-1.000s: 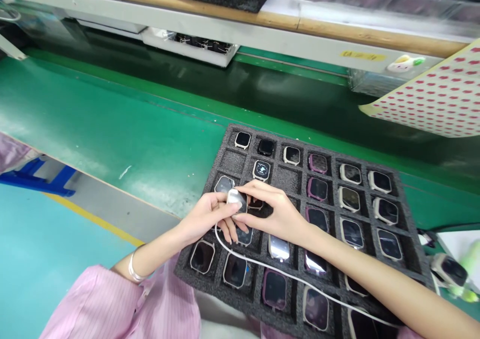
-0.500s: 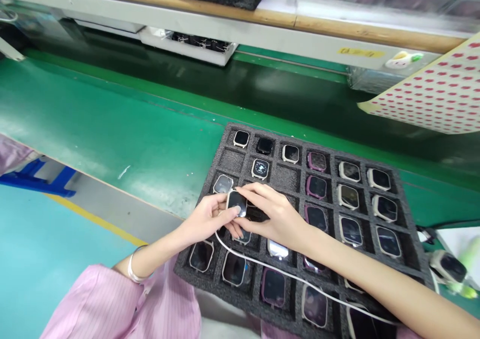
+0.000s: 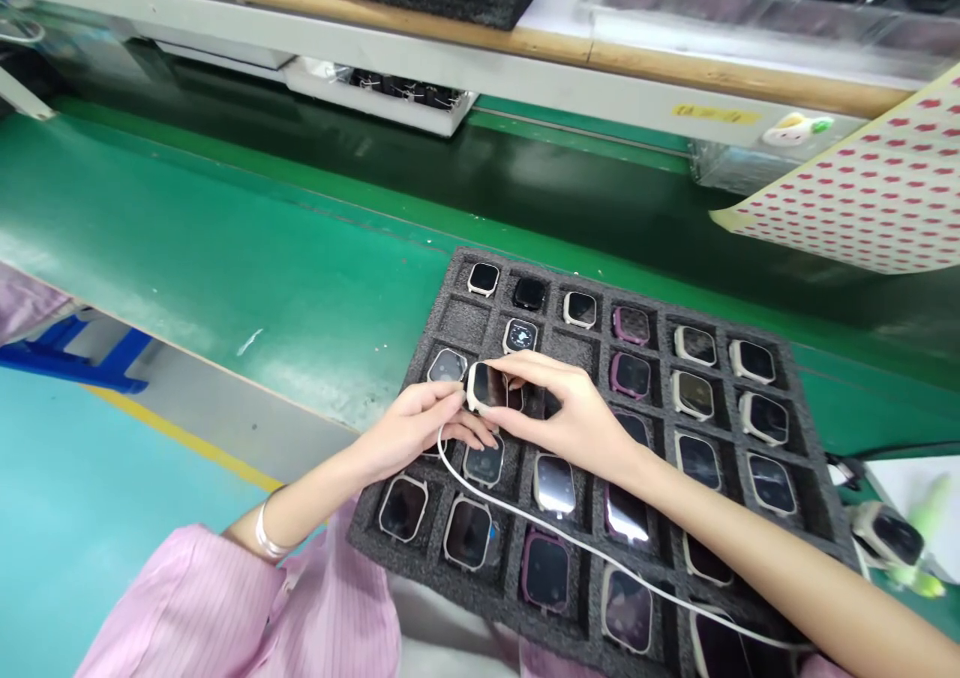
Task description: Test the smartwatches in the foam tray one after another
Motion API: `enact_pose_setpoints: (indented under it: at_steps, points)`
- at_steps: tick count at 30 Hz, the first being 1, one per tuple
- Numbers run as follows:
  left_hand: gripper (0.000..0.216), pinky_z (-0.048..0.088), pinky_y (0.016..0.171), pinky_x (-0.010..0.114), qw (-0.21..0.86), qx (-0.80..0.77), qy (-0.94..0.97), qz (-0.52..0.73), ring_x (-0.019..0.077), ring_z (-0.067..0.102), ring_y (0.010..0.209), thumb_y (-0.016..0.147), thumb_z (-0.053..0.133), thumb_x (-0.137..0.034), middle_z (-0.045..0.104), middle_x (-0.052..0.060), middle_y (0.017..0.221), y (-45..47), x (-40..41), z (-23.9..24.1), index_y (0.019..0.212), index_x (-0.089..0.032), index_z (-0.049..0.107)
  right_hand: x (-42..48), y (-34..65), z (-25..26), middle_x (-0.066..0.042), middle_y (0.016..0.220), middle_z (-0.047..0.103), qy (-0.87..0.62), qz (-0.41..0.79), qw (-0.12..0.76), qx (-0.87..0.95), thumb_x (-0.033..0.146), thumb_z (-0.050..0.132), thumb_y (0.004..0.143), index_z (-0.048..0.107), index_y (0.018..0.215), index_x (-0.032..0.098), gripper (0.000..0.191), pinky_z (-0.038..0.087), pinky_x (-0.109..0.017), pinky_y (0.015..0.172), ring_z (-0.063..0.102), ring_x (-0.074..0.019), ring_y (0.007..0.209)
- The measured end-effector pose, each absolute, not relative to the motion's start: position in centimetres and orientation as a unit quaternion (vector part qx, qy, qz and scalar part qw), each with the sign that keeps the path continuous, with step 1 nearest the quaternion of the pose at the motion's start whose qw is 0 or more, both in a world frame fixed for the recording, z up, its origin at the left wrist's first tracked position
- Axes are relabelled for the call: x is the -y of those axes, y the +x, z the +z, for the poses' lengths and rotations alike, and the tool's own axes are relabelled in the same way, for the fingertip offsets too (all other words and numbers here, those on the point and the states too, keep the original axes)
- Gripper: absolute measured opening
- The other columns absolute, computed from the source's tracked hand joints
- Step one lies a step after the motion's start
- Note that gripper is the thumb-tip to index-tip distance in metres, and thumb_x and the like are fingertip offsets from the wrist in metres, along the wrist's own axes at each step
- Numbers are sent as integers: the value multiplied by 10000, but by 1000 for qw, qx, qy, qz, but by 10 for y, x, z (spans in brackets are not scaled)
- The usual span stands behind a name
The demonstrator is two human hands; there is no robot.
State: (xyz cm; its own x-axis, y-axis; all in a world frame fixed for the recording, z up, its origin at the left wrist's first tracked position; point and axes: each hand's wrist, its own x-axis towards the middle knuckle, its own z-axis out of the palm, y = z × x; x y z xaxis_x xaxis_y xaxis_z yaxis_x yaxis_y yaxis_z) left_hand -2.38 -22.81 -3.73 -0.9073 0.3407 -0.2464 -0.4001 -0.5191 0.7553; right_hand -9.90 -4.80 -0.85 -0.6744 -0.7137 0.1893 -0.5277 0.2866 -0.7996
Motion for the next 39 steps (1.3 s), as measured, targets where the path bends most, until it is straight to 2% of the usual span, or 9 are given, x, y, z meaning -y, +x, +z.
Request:
enact_pose_setpoints:
  at_steps: [4, 10, 13, 17, 23, 31, 35, 39]
  points:
    - [236, 524, 785, 316, 194, -449, -22, 872, 191, 682, 779, 860, 606, -315, 709, 95, 808, -24, 227, -40, 905, -99, 688, 46, -97, -6, -115, 1062, 643, -450, -388, 37, -803, 312, 659, 826, 621, 1122, 148, 340, 530, -377, 858, 632, -230, 964]
    - [259, 525, 847, 349, 180, -445, -30, 877, 204, 670, 882, 881, 569, -339, 707, 86, 899, -21, 226, -39, 930, -118, 694, 47, -95, -1, -132, 1065, 651, -489, -276, 27, -827, 305, 611, 858, 596, 1145, 114, 345, 537, -421, 829, 631, -261, 957]
    - [237, 520, 869, 338, 170, -500, -35, 849, 192, 666, 897, 842, 625, -324, 699, 85, 949, -19, 225, -38, 948, -116, 667, 49, -92, -1, -147, 1061, 648, -483, -253, 30, -838, 292, 632, 845, 603, 1125, 78, 354, 535, -442, 825, 631, -274, 936]
    - [235, 541, 800, 286, 150, -570, -55, 806, 158, 668, 820, 793, 681, -276, 683, 51, 879, -16, 223, -41, 957, -119, 623, 52, -87, -4, -147, 1053, 646, -475, -245, 20, -845, 276, 647, 834, 610, 1105, 80, 336, 533, -441, 799, 630, -277, 918]
    - [212, 579, 716, 263, 142, -574, -83, 802, 110, 629, 705, 785, 678, -282, 624, -8, 753, -13, 219, -43, 904, -123, 605, 52, -84, -9, -152, 1045, 650, -473, -238, 0, -848, 283, 622, 843, 604, 1118, 104, 329, 526, -448, 787, 632, -283, 902]
    - [252, 589, 645, 261, 156, -574, -102, 797, 106, 617, 645, 753, 704, -321, 623, -7, 724, -13, 218, -38, 871, -121, 605, 51, -79, -14, -149, 1029, 649, -473, -273, -26, -837, 307, 606, 857, 593, 1137, 141, 326, 529, -443, 765, 630, -274, 889]
    - [266, 587, 635, 269, 170, -554, -85, 810, 149, 665, 700, 782, 676, -348, 667, 37, 776, -14, 223, -33, 879, -115, 593, 52, -79, -19, -128, 1005, 624, -468, -370, -9, -803, 308, 646, 836, 580, 1164, 140, 375, 544, -384, 741, 625, -235, 874]
    - [256, 573, 579, 253, 179, -544, -49, 819, 164, 680, 665, 804, 657, -337, 694, 75, 804, -14, 226, -29, 891, -110, 580, 52, -84, -25, -85, 978, 608, -473, -459, 20, -751, 271, 673, 824, 555, 1222, 179, 425, 547, -321, 713, 615, -183, 838]
